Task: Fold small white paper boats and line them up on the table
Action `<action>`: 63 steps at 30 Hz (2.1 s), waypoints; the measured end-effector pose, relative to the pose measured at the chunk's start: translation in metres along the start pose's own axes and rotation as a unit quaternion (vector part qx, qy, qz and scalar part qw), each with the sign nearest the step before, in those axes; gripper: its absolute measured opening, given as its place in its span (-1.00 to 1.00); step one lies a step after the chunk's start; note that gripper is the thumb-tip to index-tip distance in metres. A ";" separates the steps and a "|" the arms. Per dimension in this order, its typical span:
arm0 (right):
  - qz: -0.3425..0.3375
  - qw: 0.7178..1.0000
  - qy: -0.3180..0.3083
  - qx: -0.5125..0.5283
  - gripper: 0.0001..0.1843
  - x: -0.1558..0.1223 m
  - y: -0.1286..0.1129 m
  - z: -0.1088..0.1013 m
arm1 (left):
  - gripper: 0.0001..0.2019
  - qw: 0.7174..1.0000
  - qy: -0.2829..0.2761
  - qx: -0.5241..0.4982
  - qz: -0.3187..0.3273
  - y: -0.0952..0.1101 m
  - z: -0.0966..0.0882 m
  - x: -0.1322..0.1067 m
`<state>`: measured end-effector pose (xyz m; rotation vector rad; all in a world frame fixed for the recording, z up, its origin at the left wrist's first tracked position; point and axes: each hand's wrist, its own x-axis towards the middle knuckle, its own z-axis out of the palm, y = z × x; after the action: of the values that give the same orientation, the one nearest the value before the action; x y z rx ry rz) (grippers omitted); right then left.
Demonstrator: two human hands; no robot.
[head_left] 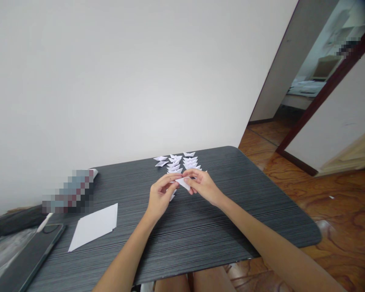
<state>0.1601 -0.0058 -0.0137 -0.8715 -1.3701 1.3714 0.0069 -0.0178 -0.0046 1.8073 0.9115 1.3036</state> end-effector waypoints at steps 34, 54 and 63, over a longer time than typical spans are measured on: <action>-0.054 0.990 -0.010 -0.134 -0.83 -0.002 0.004 -0.001 | -0.85 0.995 0.042 -0.005 -0.094 -0.009 0.004 -0.002; 0.054 0.968 -0.204 -0.139 -0.90 -0.006 -0.013 -0.019 | -0.83 0.981 -0.094 -0.008 -0.172 -0.016 0.011 -0.007; 0.021 0.908 -0.182 -0.377 -0.87 -0.008 0.010 -0.021 | -0.89 0.942 -0.194 0.272 -0.006 -0.020 0.016 -0.017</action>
<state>0.1803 -0.0065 -0.0274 -1.1729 -2.2599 1.0533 0.0158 -0.0250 -0.0333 2.3631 1.1214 0.6699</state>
